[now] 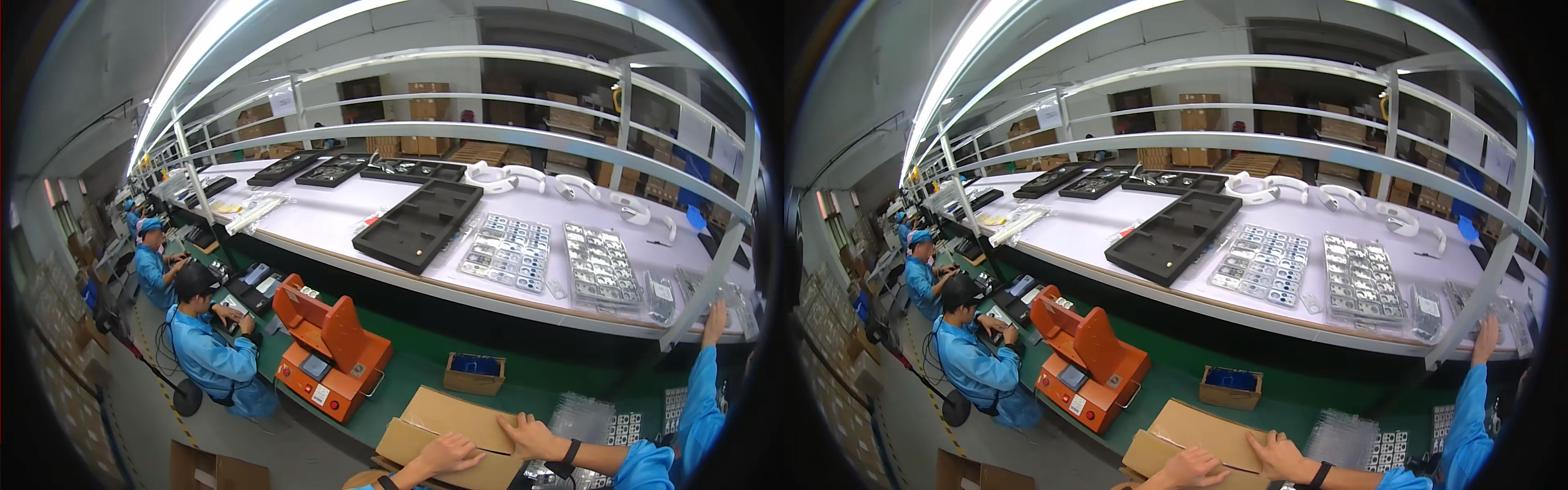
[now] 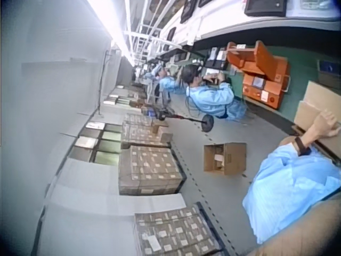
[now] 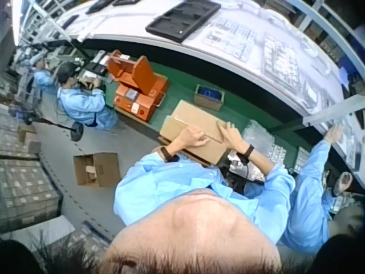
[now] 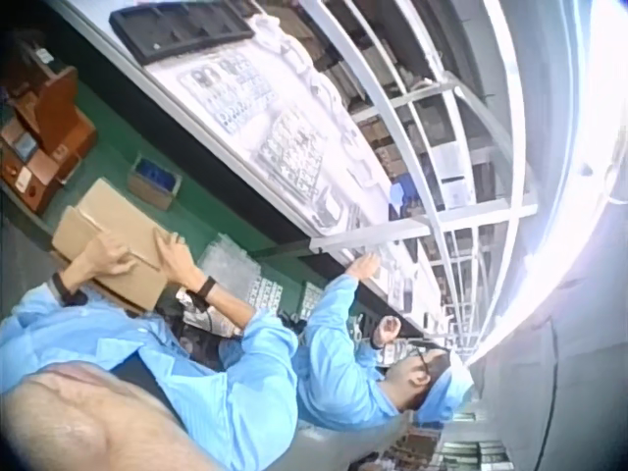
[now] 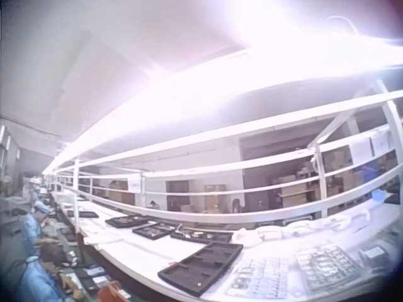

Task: Packing small component boxes into a larger shipping carton and sealing them with tape.

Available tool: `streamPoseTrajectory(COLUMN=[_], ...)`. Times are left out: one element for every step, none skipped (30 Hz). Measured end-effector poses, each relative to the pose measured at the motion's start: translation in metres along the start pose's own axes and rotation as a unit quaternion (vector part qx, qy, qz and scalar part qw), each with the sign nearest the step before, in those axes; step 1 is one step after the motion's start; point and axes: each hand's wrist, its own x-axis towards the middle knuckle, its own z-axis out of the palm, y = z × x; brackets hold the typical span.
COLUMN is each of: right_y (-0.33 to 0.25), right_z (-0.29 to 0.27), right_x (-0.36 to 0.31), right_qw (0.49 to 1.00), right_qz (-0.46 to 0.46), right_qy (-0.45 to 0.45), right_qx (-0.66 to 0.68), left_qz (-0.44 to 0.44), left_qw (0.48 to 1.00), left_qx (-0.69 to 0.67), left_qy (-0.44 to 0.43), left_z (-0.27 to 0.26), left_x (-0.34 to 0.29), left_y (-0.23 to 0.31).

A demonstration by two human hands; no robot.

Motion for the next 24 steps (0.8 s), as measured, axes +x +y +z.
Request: streamPoseTrajectory(right_y=[0.003, 0.004, 0.003, 0.003, 0.004, 0.008, 0.009, 0.008, 0.005, 0.004, 0.004, 0.003, 0.004, -0.002, -0.006, -0.01, -0.012, -0.014, -0.016, -0.016, -0.021, -0.028, -0.03, -0.02], right_z=[0.0, -0.006, -0.016, -0.022, -0.023, -0.024, -0.024, -0.027, -0.03, -0.032, -0.026, -0.013, -0.006, -0.008, -0.011, -0.015, -0.014, -0.009, -0.002, 0.005, 0.008, 0.009, 0.009, 0.028], right_x=[0.003, 0.004, 0.005, 0.006, 0.007, 0.007, 0.007, 0.007, 0.005, 0.003, 0.001, -0.003, -0.006, -0.009, -0.01, -0.011, -0.015, -0.018, -0.02, -0.02, -0.024, -0.032, -0.035, -0.038], right_qw=[1.0, 1.0, 0.999, 0.998, 0.998, 0.998, 0.997, 0.997, 0.997, 0.995, 0.996, 0.997, 0.997, 0.998, 0.998, 0.998, 0.997, 0.998, 0.998, 0.997, 0.998, 0.995, 0.985, 0.981], right_qz=[-0.015, -0.019, -0.035, -0.05, -0.053, -0.057, -0.06, -0.062, -0.051, -0.037, -0.034, -0.037, -0.038, -0.028, -0.024, -0.028, -0.029, -0.022, 0.007, 0.027, 0.02, 0.086, 0.15, 0.161], right_qy=[-0.006, -0.008, -0.019, -0.031, -0.033, -0.036, -0.039, -0.039, -0.062, -0.085, -0.083, -0.055, -0.027, -0.031, -0.032, -0.004, 0.023, 0.022, 0.032, 0.043, 0.042, 0.048, 0.051, 0.06], right_qx=[-0.006, -0.011, -0.017, -0.023, -0.027, -0.021, -0.014, -0.018, -0.022, -0.024, -0.026, -0.041, -0.054, -0.044, -0.038, -0.051, -0.063, -0.056, -0.056, -0.058, -0.052, 0.011, 0.065, 0.09], left_qz=[-0.005, -0.008, -0.019, -0.031, -0.033, -0.032, -0.031, -0.032, -0.036, -0.039, -0.034, -0.022, -0.007, -0.007, -0.007, -0.007, -0.003, -0.005, -0.008, -0.012, -0.01, -0.011, -0.023, -0.023], left_qw=[1.0, 1.0, 1.0, 0.999, 0.999, 0.999, 0.999, 0.999, 0.999, 0.999, 0.999, 1.0, 1.0, 1.0, 1.0, 1.0, 1.0, 1.0, 1.0, 1.0, 1.0, 0.999, 0.999, 0.999], left_qx=[-0.003, -0.001, 0.0, 0.001, 0.003, -0.007, -0.017, -0.016, -0.021, -0.028, -0.029, -0.02, -0.013, -0.016, -0.012, -0.009, -0.015, -0.015, -0.014, -0.012, 0.009, 0.033, 0.039, 0.005], left_qy=[0.0, 0.006, -0.001, -0.009, -0.004, 0.009, 0.022, 0.026, 0.012, -0.004, -0.002, 0.004, 0.008, 0.004, 0.001, -0.003, -0.01, -0.005, -0.001, -0.006, -0.003, 0.0, 0.003, 0.027], left_z=[0.002, 0.004, 0.005, 0.006, 0.006, 0.005, 0.004, 0.001, -0.002, -0.003, 0.001, 0.009, 0.016, 0.015, 0.012, 0.008, 0.006, 0.001, -0.003, -0.005, -0.008, -0.01, -0.011, -0.013], left_x=[-0.001, -0.003, -0.005, -0.007, -0.006, -0.004, -0.002, 0.0, 0.001, 0.003, 0.002, -0.002, -0.004, -0.005, -0.006, -0.006, -0.005, -0.004, -0.003, -0.004, -0.005, -0.007, -0.008, -0.008], left_y=[-0.002, -0.003, -0.003, -0.003, -0.003, -0.003, -0.002, -0.001, 0.002, 0.002, 0.001, 0.001, 0.0, 0.0, 0.001, 0.002, 0.004, 0.006, 0.008, 0.011, 0.014, 0.019, 0.022, 0.026])
